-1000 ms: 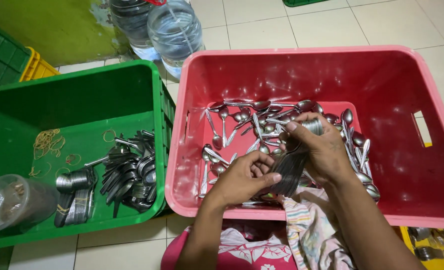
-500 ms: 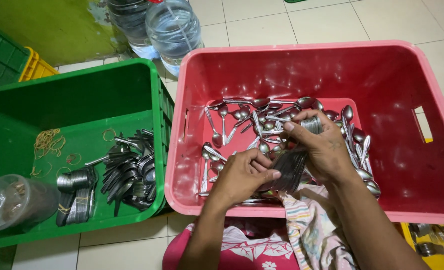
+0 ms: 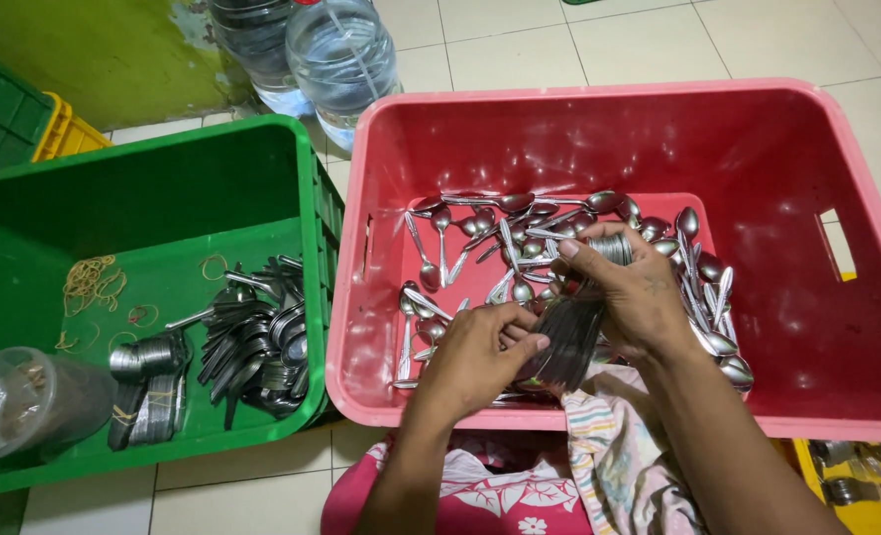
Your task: The person gathers metal spoons from a pink bin, aligns them into stacks, and secures each stack with a rubber band. The person then places the finished bundles into a green bin. The person repeats this process for multiple stacks.
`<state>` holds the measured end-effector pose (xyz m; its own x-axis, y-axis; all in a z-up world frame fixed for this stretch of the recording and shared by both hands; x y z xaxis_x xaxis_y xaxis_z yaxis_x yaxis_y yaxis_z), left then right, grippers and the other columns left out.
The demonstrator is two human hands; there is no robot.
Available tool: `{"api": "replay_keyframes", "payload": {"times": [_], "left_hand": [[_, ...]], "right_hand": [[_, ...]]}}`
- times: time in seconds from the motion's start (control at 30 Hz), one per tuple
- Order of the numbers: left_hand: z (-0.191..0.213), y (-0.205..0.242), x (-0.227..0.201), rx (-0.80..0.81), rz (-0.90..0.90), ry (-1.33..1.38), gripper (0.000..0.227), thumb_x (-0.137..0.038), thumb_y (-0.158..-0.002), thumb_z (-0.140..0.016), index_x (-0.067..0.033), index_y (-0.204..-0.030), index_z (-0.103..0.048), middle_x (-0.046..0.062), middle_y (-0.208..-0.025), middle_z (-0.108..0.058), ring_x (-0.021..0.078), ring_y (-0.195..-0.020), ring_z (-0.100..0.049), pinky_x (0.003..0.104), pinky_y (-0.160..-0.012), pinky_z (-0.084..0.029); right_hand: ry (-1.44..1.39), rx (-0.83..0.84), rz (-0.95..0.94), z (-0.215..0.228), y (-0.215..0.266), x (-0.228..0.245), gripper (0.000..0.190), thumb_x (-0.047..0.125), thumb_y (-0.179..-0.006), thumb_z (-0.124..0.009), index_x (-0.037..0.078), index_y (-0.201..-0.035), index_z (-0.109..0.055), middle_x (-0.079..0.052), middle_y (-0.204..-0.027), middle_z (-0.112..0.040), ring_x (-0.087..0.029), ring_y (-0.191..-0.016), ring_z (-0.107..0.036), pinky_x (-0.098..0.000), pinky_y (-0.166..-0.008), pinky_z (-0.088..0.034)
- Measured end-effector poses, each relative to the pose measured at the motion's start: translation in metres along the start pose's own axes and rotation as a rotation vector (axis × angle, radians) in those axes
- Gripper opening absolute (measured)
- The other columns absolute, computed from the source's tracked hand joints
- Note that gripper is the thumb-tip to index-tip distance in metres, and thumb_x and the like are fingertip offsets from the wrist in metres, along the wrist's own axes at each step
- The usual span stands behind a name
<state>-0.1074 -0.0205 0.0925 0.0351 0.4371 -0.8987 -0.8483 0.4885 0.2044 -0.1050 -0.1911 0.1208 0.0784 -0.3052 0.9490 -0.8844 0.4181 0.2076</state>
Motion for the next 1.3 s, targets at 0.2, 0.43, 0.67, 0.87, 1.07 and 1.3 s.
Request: {"api": "replay_keyframes", "payload": {"times": [0.2,0.43,0.67,0.87,1.07,1.3], "left_hand": [[-0.024,-0.001,-0.006,0.152,0.007,0.048,0.044,-0.046,-0.096,-0.06,-0.0046,-0.097,-0.074,0.023,-0.084,-0.074,0.0428,-0.091,-0.073,0.051,-0.082,-0.055],[-0.062,-0.009,0.015,0.312,-0.009,0.463,0.032,-0.034,-0.104,-0.061,-0.0042,-0.095,-0.066,0.016,-0.081,-0.073,0.0229,-0.074,-0.072,0.036,-0.071,-0.06],[-0.028,-0.003,0.015,0.225,0.104,0.355,0.034,-0.033,-0.106,-0.056,-0.0022,-0.095,-0.066,0.006,-0.063,-0.06,0.0146,-0.053,-0.058,0.027,-0.048,-0.054],[0.042,0.017,-0.002,0.394,0.321,0.025,0.031,-0.03,-0.107,-0.053,-0.0056,-0.09,-0.062,0.002,-0.065,-0.057,0.0115,-0.047,-0.048,0.028,-0.04,-0.039],[0.068,0.057,-0.024,0.628,0.438,-0.299,0.037,-0.027,-0.106,-0.054,-0.0045,-0.078,-0.063,0.002,-0.064,-0.06,0.0132,-0.045,-0.048,0.029,-0.042,-0.04],[0.101,0.032,-0.009,0.736,-0.511,-0.456,0.041,-0.015,-0.091,-0.05,-0.0104,-0.129,-0.065,0.007,-0.126,-0.069,0.024,-0.105,-0.066,0.036,-0.09,-0.057]], "right_hand": [[-0.151,-0.023,-0.077,-0.008,0.008,-0.005,0.03,0.012,-0.084,-0.082,0.005,-0.108,-0.064,-0.013,-0.083,-0.069,-0.02,-0.07,-0.066,-0.0302,-0.063,-0.057],[-0.209,0.006,0.02,-0.004,0.004,-0.007,0.033,0.006,-0.085,-0.079,0.002,-0.113,-0.062,-0.017,-0.086,-0.069,-0.023,-0.072,-0.069,-0.0345,-0.06,-0.061],[0.138,0.248,0.146,-0.009,0.002,0.019,0.058,0.018,-0.081,-0.079,0.005,-0.132,-0.054,-0.024,-0.121,-0.059,-0.039,-0.111,-0.057,-0.0492,-0.091,-0.049],[1.256,0.576,1.088,-0.045,0.047,0.024,0.118,0.045,-0.049,-0.095,0.025,-0.152,-0.043,-0.016,-0.165,-0.031,-0.041,-0.156,-0.02,-0.0656,-0.124,-0.012],[1.423,0.75,1.342,-0.064,0.076,-0.001,0.091,0.047,-0.055,-0.077,0.014,-0.136,-0.054,-0.004,-0.136,-0.059,-0.026,-0.124,-0.051,-0.0493,-0.102,-0.037],[1.262,0.891,1.092,-0.057,0.082,-0.011,0.065,0.047,-0.071,-0.085,0.011,-0.12,-0.061,-0.002,-0.107,-0.073,-0.019,-0.085,-0.072,-0.0332,-0.068,-0.06]]}}
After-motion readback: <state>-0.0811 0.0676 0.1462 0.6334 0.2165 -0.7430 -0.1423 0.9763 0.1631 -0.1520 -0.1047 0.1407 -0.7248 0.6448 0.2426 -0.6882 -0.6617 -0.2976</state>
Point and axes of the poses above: each hand's wrist, its own y-axis away from the middle knuckle, its own z-axis out of the back of the hand, x = y × z, the point moved 8 cm from there along -y, towards the middle knuckle
